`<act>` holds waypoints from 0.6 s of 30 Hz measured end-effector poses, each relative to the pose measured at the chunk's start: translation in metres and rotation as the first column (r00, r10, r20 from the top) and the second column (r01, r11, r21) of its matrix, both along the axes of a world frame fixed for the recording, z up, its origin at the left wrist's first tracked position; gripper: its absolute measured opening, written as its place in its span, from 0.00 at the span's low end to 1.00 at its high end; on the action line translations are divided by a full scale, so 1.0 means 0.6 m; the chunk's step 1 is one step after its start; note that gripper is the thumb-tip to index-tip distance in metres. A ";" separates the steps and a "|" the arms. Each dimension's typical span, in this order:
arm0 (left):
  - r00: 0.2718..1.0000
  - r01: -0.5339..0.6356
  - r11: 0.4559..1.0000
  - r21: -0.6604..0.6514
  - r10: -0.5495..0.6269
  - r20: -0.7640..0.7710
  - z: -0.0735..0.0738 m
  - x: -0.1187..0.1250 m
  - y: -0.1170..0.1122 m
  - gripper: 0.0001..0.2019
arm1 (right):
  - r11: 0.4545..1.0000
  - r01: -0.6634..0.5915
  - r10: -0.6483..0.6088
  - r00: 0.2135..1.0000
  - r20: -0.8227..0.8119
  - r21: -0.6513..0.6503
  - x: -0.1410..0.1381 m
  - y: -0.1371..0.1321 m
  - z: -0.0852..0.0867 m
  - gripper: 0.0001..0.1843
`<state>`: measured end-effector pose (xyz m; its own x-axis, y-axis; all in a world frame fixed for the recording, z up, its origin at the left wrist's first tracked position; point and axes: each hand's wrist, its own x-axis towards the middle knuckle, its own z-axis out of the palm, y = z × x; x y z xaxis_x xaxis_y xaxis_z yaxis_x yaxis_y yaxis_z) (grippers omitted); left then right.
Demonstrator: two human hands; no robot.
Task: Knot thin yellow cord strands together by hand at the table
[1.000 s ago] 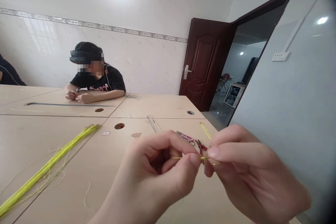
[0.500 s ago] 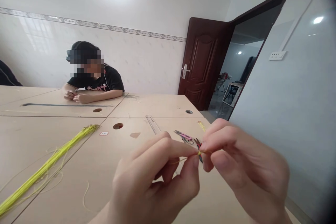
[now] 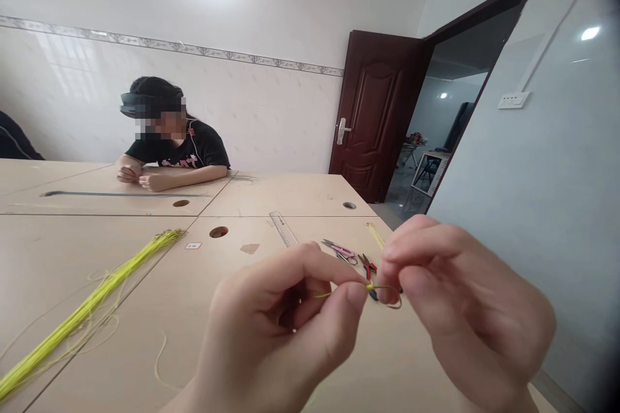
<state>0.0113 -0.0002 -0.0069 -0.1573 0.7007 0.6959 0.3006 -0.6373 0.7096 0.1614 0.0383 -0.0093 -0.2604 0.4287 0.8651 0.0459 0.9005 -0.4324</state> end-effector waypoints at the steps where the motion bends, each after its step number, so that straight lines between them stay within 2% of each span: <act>1: 1.000 -0.004 1.000 -0.022 0.004 0.015 0.002 0.000 -0.001 0.08 | 0.999 0.014 -0.014 1.000 -0.003 0.048 0.000 0.001 0.000 0.11; 3: 0.999 -0.013 0.998 -0.060 0.015 0.037 0.004 0.000 -0.004 0.08 | 0.987 0.021 -0.027 0.999 0.038 0.162 0.001 0.003 0.002 0.15; 6: 0.999 -0.021 0.998 -0.062 0.024 0.046 0.004 -0.001 -0.004 0.08 | 0.956 0.072 -0.115 0.984 0.134 0.285 0.005 0.000 0.007 0.15; 10: 0.999 0.008 1.000 -0.023 -0.007 0.054 0.000 0.000 -0.002 0.09 | 0.946 0.130 -0.182 0.971 0.154 0.296 0.009 -0.005 0.012 0.12; 15: 0.997 0.038 0.999 -0.016 -0.037 0.064 -0.002 0.001 -0.001 0.08 | 0.893 0.120 -0.204 0.967 0.152 0.434 0.008 -0.001 0.012 0.10; 18: 0.998 0.064 0.996 -0.054 -0.063 0.024 0.002 -0.005 -0.001 0.07 | 0.929 0.110 -0.148 0.986 0.082 0.354 0.004 -0.001 0.007 0.10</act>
<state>0.0085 -0.0010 -0.0058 -0.1258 0.7470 0.6528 0.2447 -0.6143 0.7501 0.1640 0.0376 -0.0048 -0.3210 0.1427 0.9363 0.1995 0.9766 -0.0804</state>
